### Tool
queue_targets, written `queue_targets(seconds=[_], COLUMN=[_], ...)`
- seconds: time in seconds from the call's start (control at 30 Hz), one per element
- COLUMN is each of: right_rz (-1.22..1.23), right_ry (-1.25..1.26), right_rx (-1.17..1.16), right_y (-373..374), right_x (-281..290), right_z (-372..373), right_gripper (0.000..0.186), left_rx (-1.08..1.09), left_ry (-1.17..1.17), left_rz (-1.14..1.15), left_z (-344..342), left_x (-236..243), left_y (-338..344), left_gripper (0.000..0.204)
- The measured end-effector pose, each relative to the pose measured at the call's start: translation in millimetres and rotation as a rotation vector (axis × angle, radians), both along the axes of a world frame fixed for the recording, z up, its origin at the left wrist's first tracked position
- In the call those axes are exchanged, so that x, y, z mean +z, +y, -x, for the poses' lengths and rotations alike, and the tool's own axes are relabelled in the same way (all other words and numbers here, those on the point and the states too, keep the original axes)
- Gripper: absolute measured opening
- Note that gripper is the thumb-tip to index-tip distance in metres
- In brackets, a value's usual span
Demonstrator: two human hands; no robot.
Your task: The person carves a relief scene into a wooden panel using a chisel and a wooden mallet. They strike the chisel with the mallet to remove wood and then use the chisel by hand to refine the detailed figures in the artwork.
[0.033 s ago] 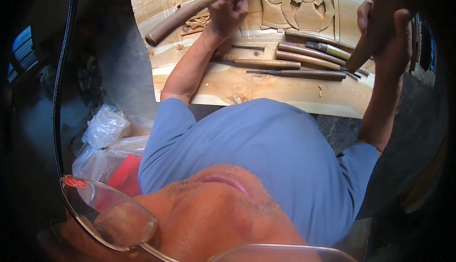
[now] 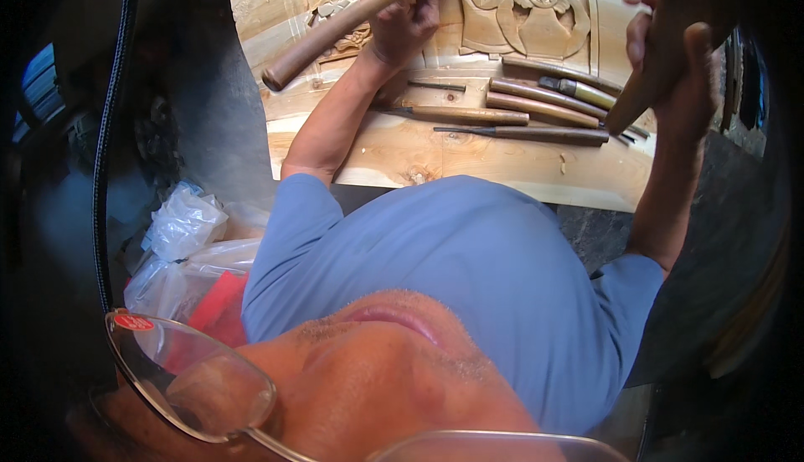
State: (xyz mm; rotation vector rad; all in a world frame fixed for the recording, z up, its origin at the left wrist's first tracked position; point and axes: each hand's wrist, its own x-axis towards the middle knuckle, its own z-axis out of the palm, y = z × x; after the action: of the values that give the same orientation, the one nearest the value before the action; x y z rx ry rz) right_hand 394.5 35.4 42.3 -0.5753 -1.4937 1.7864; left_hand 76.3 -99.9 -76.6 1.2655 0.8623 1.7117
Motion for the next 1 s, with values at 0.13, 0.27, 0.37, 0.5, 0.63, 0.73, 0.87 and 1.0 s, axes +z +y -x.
queue_targets(seconds=[0.13,0.27,0.37,0.5,0.63,0.73,0.87,1.0], right_rz=[0.126,0.266,0.258,0.243,0.273,0.332,0.366,0.355], right_ry=[0.042,0.126,0.164,0.179,0.122,0.036,0.027,0.044], right_rx=[-0.047,-0.126,-0.207,-0.204,-0.213,-0.212,-0.19,-0.118], right_y=[-20,-19,-14,-7,-2,-2,-1,2], right_x=[-10,-20,-15,-16,-28,-36,-32,-26], right_z=[-2,-1,-4,-6,-6,-5,-5,-6], right_gripper=[0.076,0.074,0.074,0.078,0.079,0.08,0.078,0.074], left_rx=[0.583,0.529,0.509,0.523,0.501,0.469,0.457,0.513], left_ry=[0.856,1.024,1.095,1.143,1.164,1.116,1.051,0.928], left_rz=[-0.298,-0.479,-0.448,-0.497,-0.462,-0.38,-0.321,-0.228], left_z=[-10,7,1,-1,-3,-5,-4,-2], left_x=[40,68,89,92,81,62,59,64], left_y=[6,-4,-14,-14,-12,-15,-13,-8], left_gripper=[0.024,0.023,0.025,0.027,0.029,0.033,0.032,0.024])
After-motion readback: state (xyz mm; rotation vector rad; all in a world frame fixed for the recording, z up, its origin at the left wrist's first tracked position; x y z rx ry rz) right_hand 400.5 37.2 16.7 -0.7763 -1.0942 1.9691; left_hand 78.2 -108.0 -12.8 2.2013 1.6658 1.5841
